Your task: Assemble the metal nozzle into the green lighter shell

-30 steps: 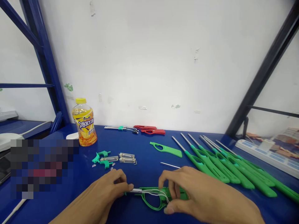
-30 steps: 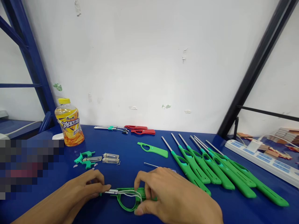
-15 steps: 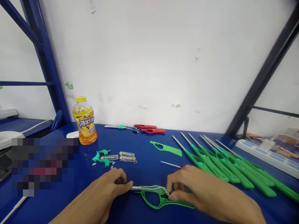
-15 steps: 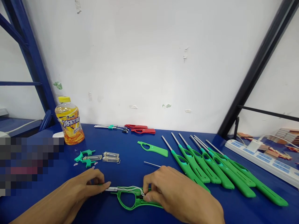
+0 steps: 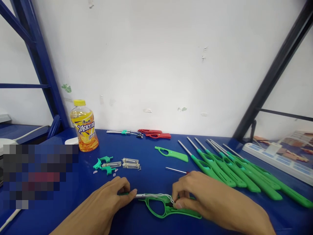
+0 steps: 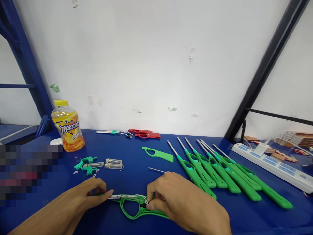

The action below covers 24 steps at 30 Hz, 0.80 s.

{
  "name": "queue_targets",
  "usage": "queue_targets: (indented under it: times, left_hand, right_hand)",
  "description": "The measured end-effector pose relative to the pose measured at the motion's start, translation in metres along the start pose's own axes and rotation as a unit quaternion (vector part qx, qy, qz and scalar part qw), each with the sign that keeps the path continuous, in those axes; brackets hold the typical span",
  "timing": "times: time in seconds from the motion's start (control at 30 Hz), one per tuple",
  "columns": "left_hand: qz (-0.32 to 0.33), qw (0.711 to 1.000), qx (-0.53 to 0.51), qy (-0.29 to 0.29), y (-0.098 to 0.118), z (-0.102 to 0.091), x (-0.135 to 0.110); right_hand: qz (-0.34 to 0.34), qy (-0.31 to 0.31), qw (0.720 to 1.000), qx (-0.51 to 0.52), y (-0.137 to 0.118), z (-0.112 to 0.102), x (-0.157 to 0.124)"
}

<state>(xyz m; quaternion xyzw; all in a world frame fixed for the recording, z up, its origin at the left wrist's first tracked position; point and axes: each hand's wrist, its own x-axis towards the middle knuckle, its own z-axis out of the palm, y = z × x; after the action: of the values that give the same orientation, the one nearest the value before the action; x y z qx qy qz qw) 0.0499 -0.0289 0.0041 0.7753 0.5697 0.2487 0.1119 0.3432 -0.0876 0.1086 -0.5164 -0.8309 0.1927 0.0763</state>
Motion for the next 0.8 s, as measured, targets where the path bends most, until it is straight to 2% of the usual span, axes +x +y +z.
queue_targets:
  times: [0.5,0.8]
  left_hand:
    - [0.023,1.000,-0.011,-0.018,-0.006,0.003,0.008]
    - [-0.016,0.999,0.009,-0.041,-0.010,0.009,0.014]
  right_hand:
    - [0.009,-0.002,1.000,0.021,-0.001,0.000,0.002]
    - [0.014,-0.009,0.999,0.029,-0.002,0.000,0.004]
